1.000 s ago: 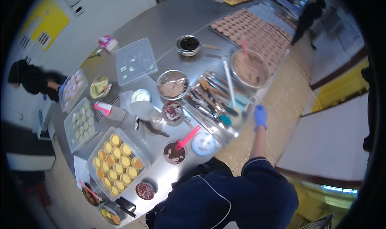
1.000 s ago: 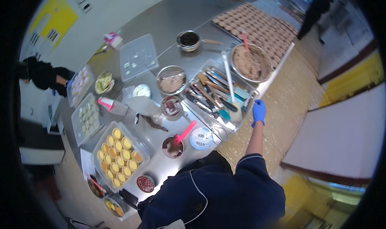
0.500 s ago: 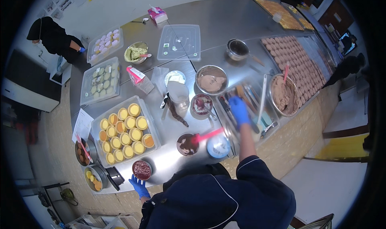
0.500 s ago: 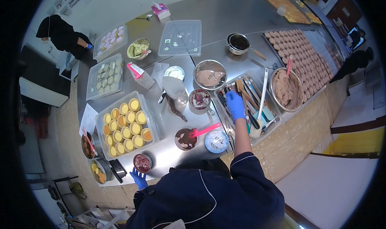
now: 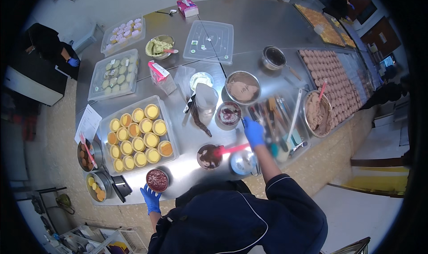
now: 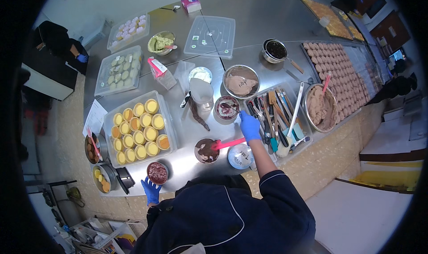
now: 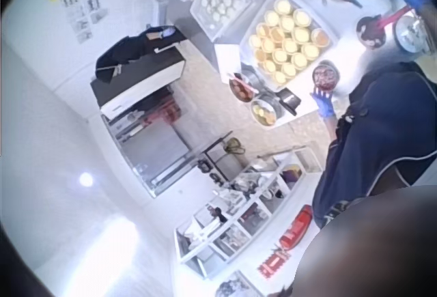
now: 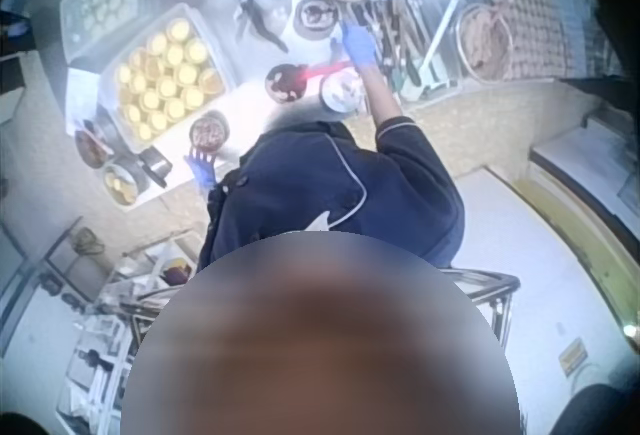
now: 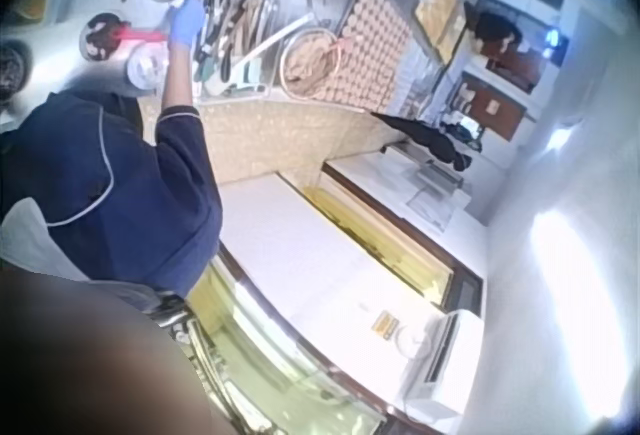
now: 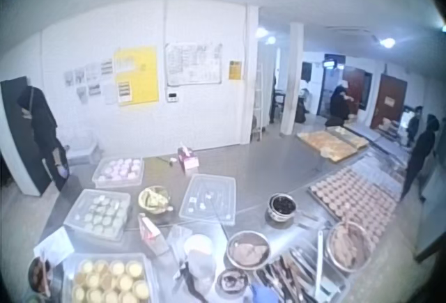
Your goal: The person slices yellow sponge cakes into thin rounds and places them into tartlet shells. Then the person spoons red jam into each filled shell. The finished tartlets remain in a clear tray on the counter.
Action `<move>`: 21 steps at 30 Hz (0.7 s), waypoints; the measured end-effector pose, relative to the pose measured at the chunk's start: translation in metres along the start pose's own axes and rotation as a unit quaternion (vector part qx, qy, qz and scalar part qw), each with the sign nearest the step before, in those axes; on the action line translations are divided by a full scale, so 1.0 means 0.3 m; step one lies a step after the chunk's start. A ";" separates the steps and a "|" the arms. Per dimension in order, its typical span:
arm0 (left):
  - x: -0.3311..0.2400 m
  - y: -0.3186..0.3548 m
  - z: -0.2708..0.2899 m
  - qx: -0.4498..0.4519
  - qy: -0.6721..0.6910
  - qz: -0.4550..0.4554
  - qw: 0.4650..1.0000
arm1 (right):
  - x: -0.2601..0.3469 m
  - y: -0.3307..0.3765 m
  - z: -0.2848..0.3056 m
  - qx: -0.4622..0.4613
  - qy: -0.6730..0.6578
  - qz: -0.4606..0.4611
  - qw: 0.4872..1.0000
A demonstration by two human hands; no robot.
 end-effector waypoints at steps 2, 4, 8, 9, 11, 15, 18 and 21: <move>0.021 -0.008 0.000 0.000 -0.014 0.001 1.000 | 0.019 0.016 0.031 -0.036 0.015 0.050 0.998; 0.042 -0.020 0.002 -0.007 -0.027 0.000 1.000 | 0.025 0.035 0.052 -0.086 0.012 0.117 0.989; 0.071 -0.038 0.011 -0.028 -0.044 -0.009 0.999 | -0.011 0.032 0.024 -0.083 0.061 0.149 0.984; 0.073 -0.036 0.012 -0.022 -0.047 -0.013 0.999 | -0.023 0.035 0.010 -0.075 0.067 0.137 0.986; 0.082 -0.030 0.012 -0.015 -0.054 -0.016 0.998 | -0.045 0.038 -0.014 -0.057 0.080 0.122 0.988; 0.088 -0.025 0.017 -0.009 -0.058 -0.018 0.998 | -0.060 0.042 -0.033 -0.077 0.074 0.131 0.986; 0.101 -0.031 0.028 -0.017 -0.060 -0.012 0.998 | -0.077 0.047 -0.037 -0.077 0.081 0.114 0.987; 0.117 -0.045 0.037 -0.008 -0.056 -0.013 0.998 | -0.088 0.051 -0.042 -0.053 0.095 0.101 0.989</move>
Point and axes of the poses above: each hand's wrist, its own y-axis away from the middle knuckle, its own z-axis out of the back of the hand, x = y × z, the point moved 5 cm from there along -y, towards the middle knuckle, and after that the axes turned 1 degree about x, right-handed, at the moved point
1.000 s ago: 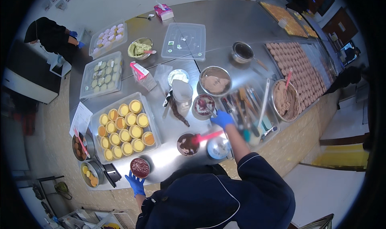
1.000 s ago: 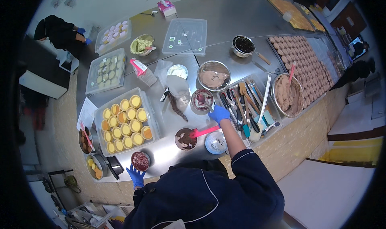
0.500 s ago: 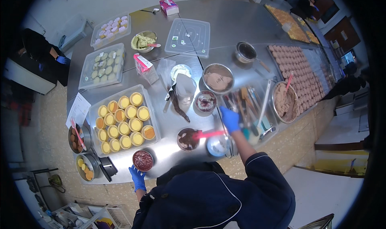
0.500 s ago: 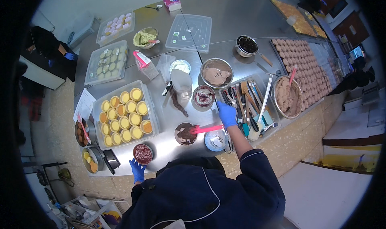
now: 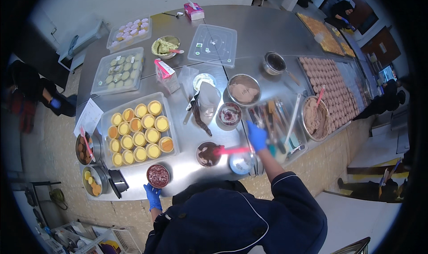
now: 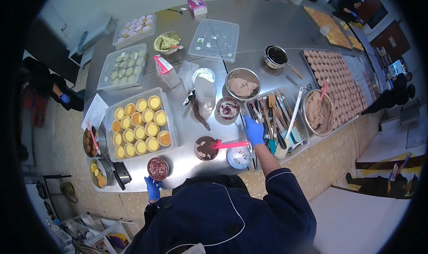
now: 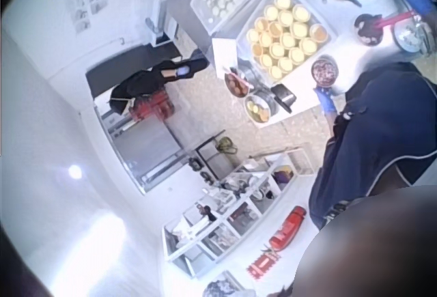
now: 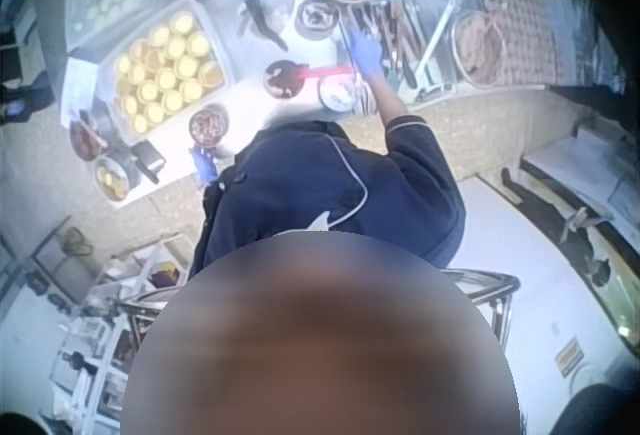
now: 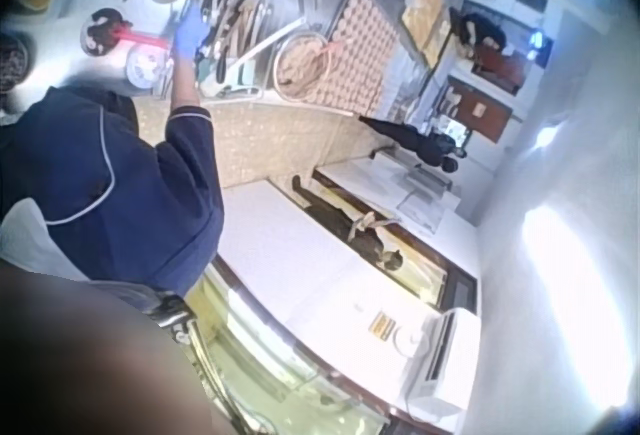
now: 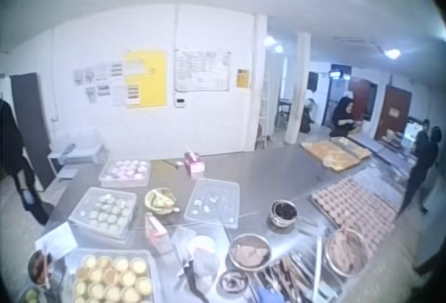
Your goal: The person slices yellow sponge cakes into thin rounds and places them into tartlet shells. Then the person spoons red jam into each filled shell. The finished tartlets remain in a clear tray on the counter.
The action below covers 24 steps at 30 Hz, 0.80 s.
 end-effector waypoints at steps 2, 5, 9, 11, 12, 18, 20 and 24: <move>0.015 -0.007 0.008 -0.005 -0.004 -0.001 1.000 | -0.005 0.006 0.000 0.005 -0.011 -0.008 1.000; 0.033 -0.027 0.016 -0.026 -0.007 -0.006 1.000 | -0.014 0.020 0.013 -0.048 -0.070 -0.011 0.996; 0.061 -0.057 0.016 -0.044 -0.011 -0.003 0.999 | -0.051 0.041 -0.022 -0.019 -0.077 -0.038 0.996; 0.079 -0.062 0.022 -0.064 0.006 0.013 0.998 | -0.065 0.044 -0.042 -0.009 -0.042 -0.042 0.998; 0.086 -0.069 0.018 -0.071 0.033 0.025 0.997 | -0.065 0.047 -0.036 -0.060 -0.092 -0.028 0.994; 0.075 -0.040 -0.009 -0.083 0.018 -0.002 0.996 | -0.085 0.074 -0.073 -0.049 -0.062 -0.020 0.997; 0.068 -0.037 -0.022 -0.086 0.026 -0.006 0.996 | -0.086 0.086 -0.049 -0.144 -0.132 0.021 0.981; 0.076 -0.035 -0.017 -0.086 0.031 -0.013 0.996 | -0.106 0.098 -0.068 -0.052 -0.070 -0.015 0.996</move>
Point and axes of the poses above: each hand's wrist, its own y-axis away from the middle knuckle, its own z-axis out of the back of the hand, x = y × z, the point moved 5 cm from there along -y, towards the middle knuckle, and after that the axes turned 1 degree about x, right-handed, at the moved point
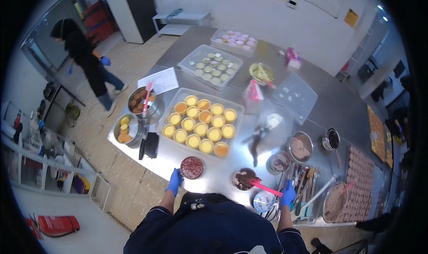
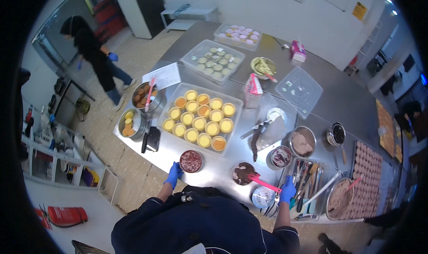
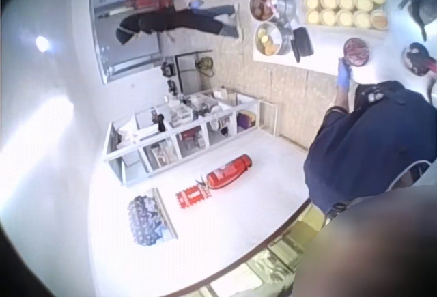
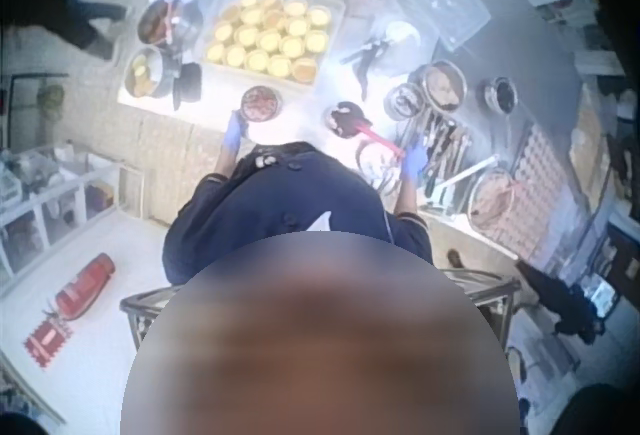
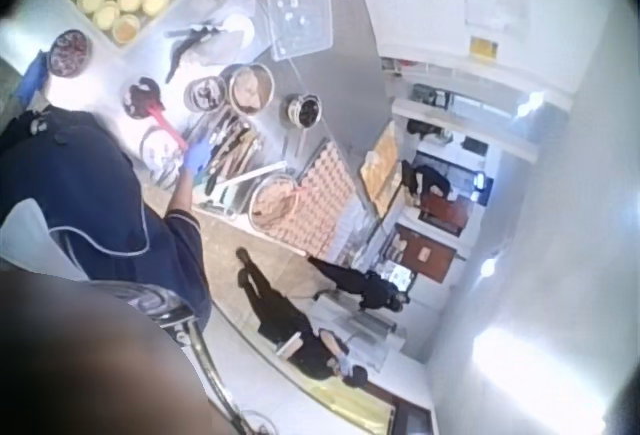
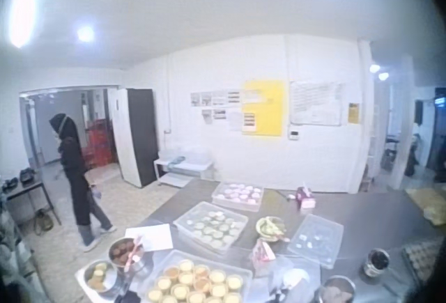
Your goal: The person slices yellow sponge cakes into thin rounds and places them into tartlet shells. Then the person spoons red jam into each filled shell. The finished tartlets remain in a clear tray on the counter.
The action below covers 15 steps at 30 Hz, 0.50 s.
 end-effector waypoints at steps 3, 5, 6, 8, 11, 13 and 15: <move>0.012 -0.025 0.006 0.015 0.013 0.001 1.000 | 0.015 0.000 0.023 -0.031 -0.013 -0.007 0.999; 0.022 -0.035 0.021 0.005 0.007 0.013 1.000 | 0.019 0.008 0.035 -0.007 0.004 -0.020 1.000; 0.019 -0.040 0.018 0.022 0.008 0.004 1.000 | 0.025 0.005 0.037 0.012 -0.006 -0.013 1.000; 0.023 -0.048 0.020 0.019 0.020 0.017 0.999 | 0.025 0.006 0.049 0.012 0.017 -0.011 1.000; 0.018 -0.048 0.014 0.031 0.020 0.025 0.999 | 0.022 0.018 0.049 -0.007 -0.008 -0.013 1.000; 0.015 -0.035 0.014 0.032 0.014 0.017 0.999 | 0.026 0.022 0.052 -0.064 -0.013 0.019 0.998; 0.010 -0.019 0.008 0.038 0.017 0.005 0.999 | 0.028 0.025 0.023 -0.060 -0.034 0.016 0.998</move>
Point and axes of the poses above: each hand's wrist, its own y-axis away from the middle knuckle, its own z-axis out of the back of the hand, x = y × z, the point moved 5 cm from there along -y, towards the middle knuckle, and after that the axes turned 1 degree about x, right-handed, at the moved point
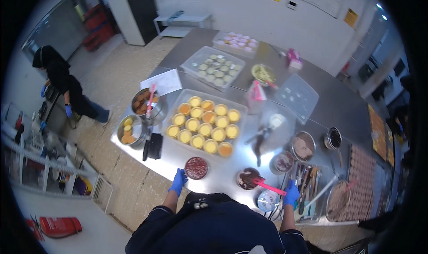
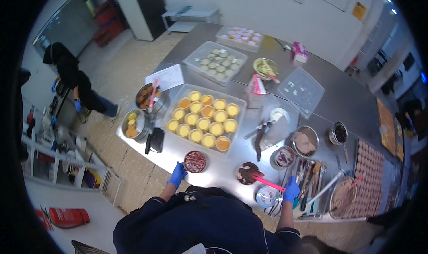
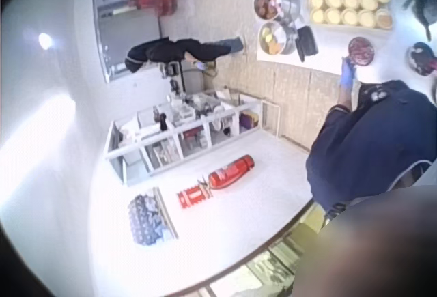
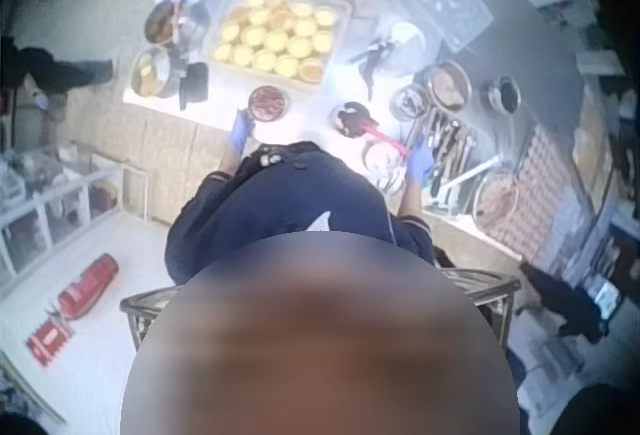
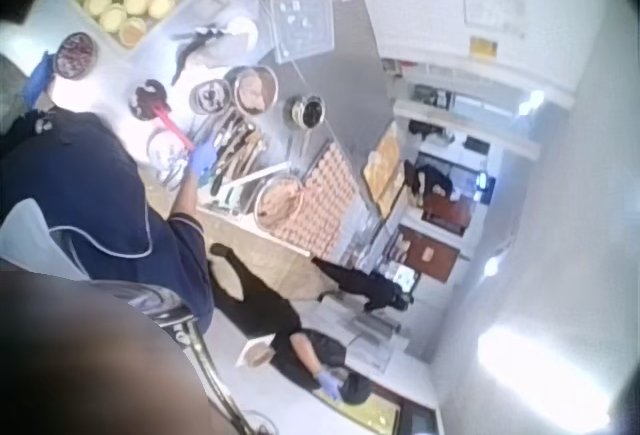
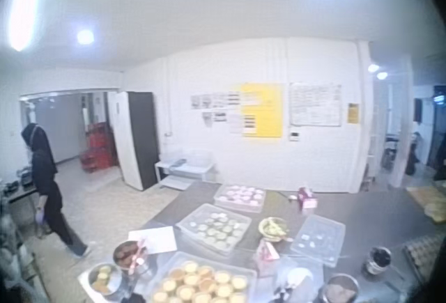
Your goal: The person slices yellow sponge cakes into thin rounds and places them into tartlet shells. Then the person spoons red jam into each filled shell. The finished tartlets remain in a clear tray on the counter.
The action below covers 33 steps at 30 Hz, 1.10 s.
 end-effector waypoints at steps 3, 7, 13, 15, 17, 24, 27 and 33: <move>-0.010 0.008 -0.013 0.007 0.018 0.005 1.000 | -0.018 -0.012 -0.022 0.013 0.006 -0.002 1.000; -0.012 0.019 -0.022 -0.019 0.030 0.009 0.999 | -0.024 0.007 -0.011 0.030 0.028 -0.030 0.999; -0.005 0.008 -0.018 0.002 0.042 0.008 0.999 | 0.018 0.006 0.052 0.096 0.038 -0.077 0.992; -0.010 0.010 -0.028 0.006 0.047 0.006 0.999 | 0.033 -0.006 0.066 0.096 0.058 -0.096 0.989; -0.033 0.032 -0.032 0.002 0.033 0.007 0.999 | 0.042 0.007 0.074 0.089 0.051 -0.104 0.989; -0.538 0.135 -0.024 -0.187 -0.150 -0.312 0.919 | 0.019 -0.001 0.040 0.014 0.019 -0.073 0.997; -0.788 0.175 -0.046 -0.204 -0.170 -0.460 0.847 | -0.009 -0.008 0.029 -0.042 -0.012 -0.057 0.997; -0.812 0.214 -0.094 -0.160 -0.118 -0.478 0.856 | -0.090 -0.001 -0.030 -0.017 0.033 -0.087 0.996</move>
Point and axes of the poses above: each hand's wrist, its own y-axis away from the middle knuckle, its own z-axis out of the back of the hand, x = y × z, the point moved 5 cm from there along -y, towards the middle knuckle, and after that the axes turned 1 degree about x, right-handed, at the moved point
